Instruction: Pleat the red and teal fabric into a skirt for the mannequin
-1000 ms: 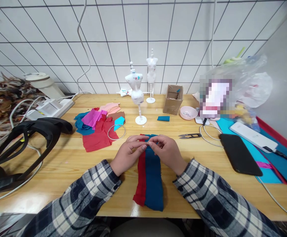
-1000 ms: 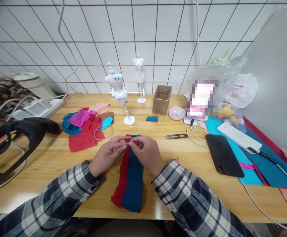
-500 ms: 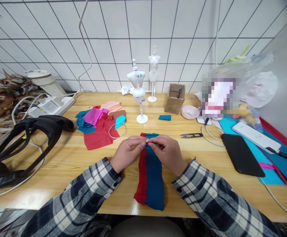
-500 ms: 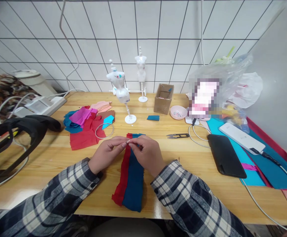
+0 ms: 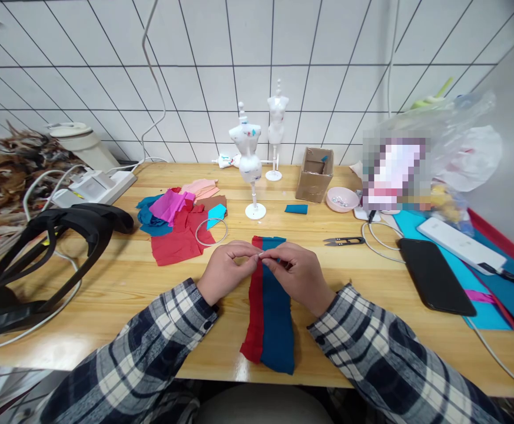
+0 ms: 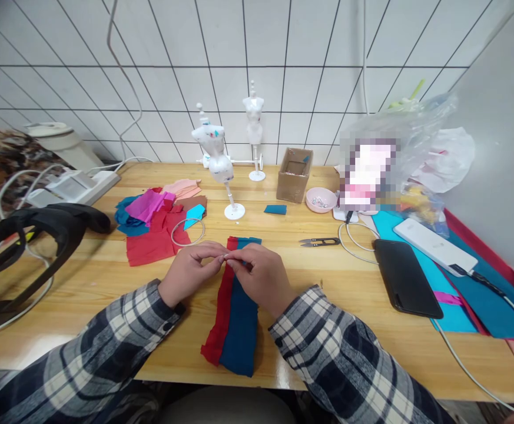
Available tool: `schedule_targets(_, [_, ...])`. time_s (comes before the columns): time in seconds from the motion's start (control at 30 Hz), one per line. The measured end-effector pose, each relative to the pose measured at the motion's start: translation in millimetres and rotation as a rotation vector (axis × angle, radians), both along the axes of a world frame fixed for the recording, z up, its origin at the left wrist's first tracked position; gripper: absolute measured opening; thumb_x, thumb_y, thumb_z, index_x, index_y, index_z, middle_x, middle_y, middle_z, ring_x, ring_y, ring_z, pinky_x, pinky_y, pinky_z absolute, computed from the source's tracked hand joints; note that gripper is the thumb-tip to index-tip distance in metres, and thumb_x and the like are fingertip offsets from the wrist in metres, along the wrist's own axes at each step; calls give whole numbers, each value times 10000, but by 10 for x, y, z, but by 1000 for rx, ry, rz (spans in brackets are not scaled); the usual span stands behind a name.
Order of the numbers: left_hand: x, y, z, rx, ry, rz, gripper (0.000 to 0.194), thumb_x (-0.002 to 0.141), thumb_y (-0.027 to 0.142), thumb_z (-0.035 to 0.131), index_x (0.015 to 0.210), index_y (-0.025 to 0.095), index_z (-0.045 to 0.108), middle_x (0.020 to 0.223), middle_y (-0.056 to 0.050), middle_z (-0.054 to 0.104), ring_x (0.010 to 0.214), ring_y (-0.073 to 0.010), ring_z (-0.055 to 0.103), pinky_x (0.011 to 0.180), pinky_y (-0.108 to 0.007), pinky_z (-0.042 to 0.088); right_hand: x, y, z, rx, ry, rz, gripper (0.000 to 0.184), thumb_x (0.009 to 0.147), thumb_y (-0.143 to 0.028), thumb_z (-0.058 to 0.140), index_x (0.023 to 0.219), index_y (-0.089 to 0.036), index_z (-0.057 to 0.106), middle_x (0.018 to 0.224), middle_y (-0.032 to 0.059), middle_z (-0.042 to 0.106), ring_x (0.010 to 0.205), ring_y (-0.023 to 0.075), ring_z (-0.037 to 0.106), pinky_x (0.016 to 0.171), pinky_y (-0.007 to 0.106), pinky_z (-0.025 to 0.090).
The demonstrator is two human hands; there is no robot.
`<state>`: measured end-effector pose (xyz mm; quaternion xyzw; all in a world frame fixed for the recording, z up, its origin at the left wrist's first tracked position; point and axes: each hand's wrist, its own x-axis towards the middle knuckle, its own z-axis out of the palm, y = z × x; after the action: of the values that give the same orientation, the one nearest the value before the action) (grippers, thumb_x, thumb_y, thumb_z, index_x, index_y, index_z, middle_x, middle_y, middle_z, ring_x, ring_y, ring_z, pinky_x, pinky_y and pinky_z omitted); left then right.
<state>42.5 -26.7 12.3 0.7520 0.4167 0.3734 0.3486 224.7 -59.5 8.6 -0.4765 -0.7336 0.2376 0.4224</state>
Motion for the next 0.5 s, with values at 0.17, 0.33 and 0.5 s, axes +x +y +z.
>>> schedule_targets(0.17, [2, -5, -13, -3, 43, 29, 160, 795, 228, 605, 781, 188, 759, 862, -58, 766, 821, -189, 706, 784, -294, 562, -14, -6, 5, 10, -10, -13, 139, 875, -229, 611, 922, -237, 741, 809, 24, 707, 738, 158, 632, 683, 273, 494])
schedule_targets(0.33, [20, -35, -19, 107, 132, 76, 129, 791, 233, 640, 738, 195, 751, 794, -45, 760, 758, -176, 694, 733, -286, 546, -9, 16, -5, -18, -15, -59, 105, 842, -213, 635, 879, -215, 733, 769, 15, 681, 639, 131, 588, 620, 246, 482])
schedule_targets(0.5, [57, -89, 11, 207, 218, 83, 132, 794, 220, 634, 739, 195, 750, 774, -37, 752, 730, -170, 677, 714, -294, 527, -11, 22, -1, -34, -5, -71, 86, 830, -213, 641, 810, -207, 725, 714, 4, 661, 602, 121, 576, 583, 235, 469])
